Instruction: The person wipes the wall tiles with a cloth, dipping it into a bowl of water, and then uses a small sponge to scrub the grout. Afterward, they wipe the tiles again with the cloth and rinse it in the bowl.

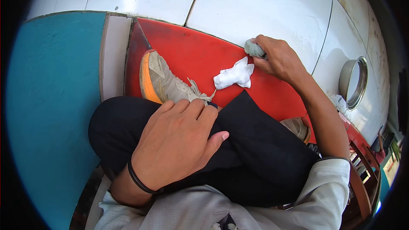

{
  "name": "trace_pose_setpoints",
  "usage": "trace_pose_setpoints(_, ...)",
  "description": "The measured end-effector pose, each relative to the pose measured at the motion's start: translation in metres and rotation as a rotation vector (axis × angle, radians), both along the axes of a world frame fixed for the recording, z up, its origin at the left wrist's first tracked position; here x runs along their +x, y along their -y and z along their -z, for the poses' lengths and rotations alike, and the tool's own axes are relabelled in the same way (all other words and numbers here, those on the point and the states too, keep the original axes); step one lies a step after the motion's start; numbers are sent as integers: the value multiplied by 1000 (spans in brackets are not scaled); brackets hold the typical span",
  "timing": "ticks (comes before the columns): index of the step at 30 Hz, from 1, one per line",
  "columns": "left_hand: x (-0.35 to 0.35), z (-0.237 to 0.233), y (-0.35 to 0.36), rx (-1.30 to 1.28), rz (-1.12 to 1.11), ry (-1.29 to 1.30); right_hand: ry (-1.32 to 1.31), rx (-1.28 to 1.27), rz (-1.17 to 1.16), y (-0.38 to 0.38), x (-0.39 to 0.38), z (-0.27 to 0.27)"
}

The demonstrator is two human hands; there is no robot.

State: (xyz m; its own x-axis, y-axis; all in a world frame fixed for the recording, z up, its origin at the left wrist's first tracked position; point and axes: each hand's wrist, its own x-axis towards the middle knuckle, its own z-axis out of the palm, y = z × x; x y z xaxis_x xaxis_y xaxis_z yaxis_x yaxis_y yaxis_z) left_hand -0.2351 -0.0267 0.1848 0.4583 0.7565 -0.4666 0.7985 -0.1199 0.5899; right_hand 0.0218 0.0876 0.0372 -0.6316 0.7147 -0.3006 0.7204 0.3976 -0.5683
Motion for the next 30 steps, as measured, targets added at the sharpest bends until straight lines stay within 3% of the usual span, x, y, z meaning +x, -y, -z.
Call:
trace_pose_setpoints(7, 0, 6, 1, 12, -22, -26, 28, 59, -90, -12, -28, 4)
trace_pose_setpoints(20, 2, 7, -3, -19, -63, -41, 96, -21, 60, 28, 94, -14)
trace_pose_setpoints(30, 6, 7, -9, -62, -74, -76, 89, -15, 108, 41, 131, -18)
